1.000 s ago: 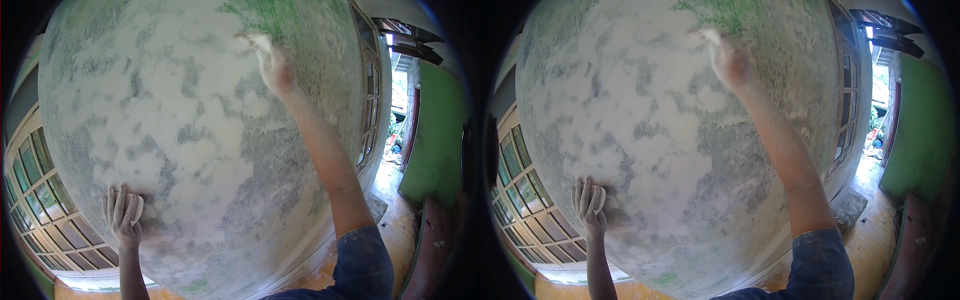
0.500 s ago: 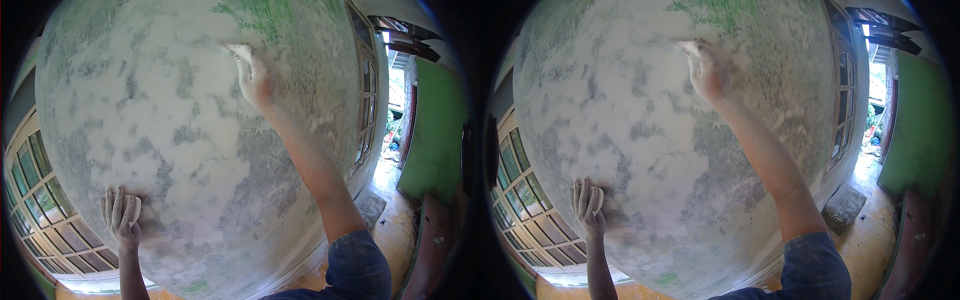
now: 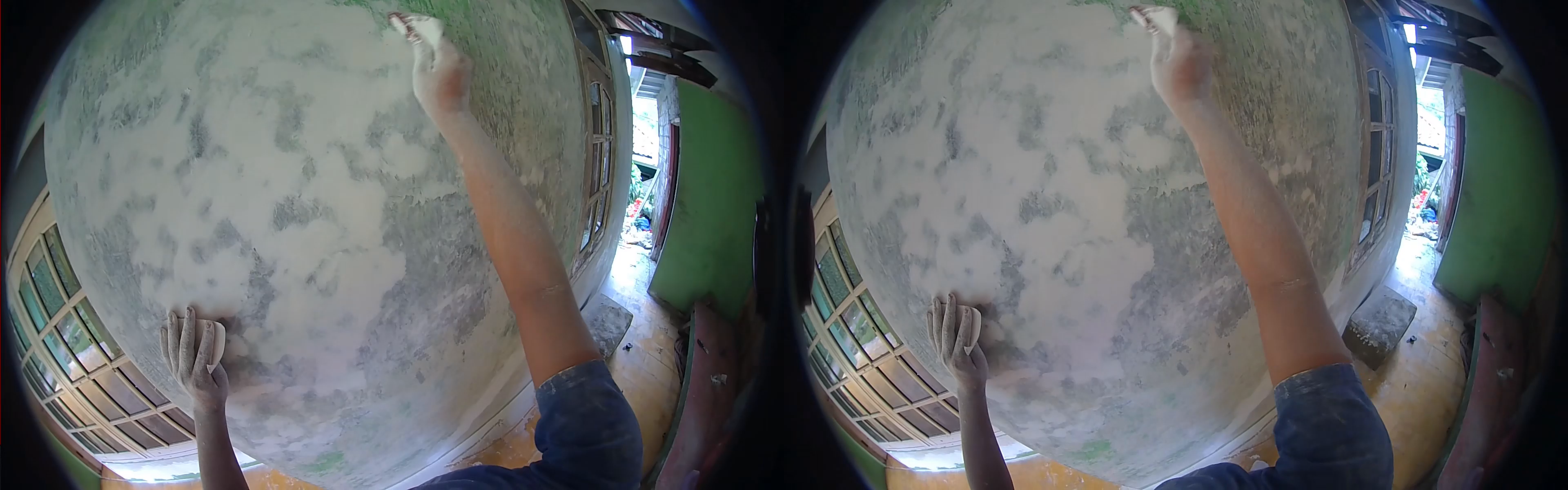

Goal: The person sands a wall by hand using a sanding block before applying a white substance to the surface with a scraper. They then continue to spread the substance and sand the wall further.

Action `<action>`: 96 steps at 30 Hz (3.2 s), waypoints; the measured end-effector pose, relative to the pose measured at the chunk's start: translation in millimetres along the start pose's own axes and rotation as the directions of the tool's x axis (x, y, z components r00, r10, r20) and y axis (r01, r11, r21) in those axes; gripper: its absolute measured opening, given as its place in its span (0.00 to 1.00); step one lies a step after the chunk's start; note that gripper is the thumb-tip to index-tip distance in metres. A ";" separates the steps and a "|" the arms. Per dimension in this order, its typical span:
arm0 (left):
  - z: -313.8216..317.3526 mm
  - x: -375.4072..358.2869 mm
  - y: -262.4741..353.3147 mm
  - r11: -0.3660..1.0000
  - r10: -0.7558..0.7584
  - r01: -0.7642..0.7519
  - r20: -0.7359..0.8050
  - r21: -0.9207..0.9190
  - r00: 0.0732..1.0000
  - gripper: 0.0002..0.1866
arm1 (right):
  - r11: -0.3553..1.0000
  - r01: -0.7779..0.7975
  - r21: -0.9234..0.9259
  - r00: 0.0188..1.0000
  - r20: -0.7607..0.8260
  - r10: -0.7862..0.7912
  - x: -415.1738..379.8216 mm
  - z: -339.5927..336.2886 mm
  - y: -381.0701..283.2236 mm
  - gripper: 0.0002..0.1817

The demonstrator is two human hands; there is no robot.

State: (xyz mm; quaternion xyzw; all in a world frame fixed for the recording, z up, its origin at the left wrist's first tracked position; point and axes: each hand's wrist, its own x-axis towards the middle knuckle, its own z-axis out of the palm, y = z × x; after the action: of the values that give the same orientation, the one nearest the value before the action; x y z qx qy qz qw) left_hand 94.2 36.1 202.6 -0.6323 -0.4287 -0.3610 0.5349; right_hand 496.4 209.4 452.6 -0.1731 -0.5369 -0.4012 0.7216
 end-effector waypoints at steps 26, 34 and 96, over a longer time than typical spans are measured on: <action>-1.0 0.1 2.1 1.000 -0.004 0.004 -0.017 0.009 1.000 0.17 | 0.955 0.179 0.238 0.946 0.227 -0.233 -2.2 2.0 12.9 0.07; -0.6 -1.0 1.7 1.000 -0.018 0.018 -0.011 0.012 1.000 0.17 | 0.910 0.365 0.197 0.930 -0.024 -0.368 -29.9 -1.4 6.5 0.09; -9.1 6.7 5.7 0.996 -0.082 0.078 -0.086 -0.045 0.993 0.18 | 0.943 0.332 0.017 0.930 0.159 -0.331 38.7 24.3 -79.3 0.17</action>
State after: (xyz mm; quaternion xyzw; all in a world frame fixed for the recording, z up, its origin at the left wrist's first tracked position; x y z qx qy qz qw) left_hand 102.0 27.8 208.1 -0.6093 -0.4222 -0.4183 0.5249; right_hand 424.3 161.7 482.4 -0.1152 -0.6126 -0.5046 0.5974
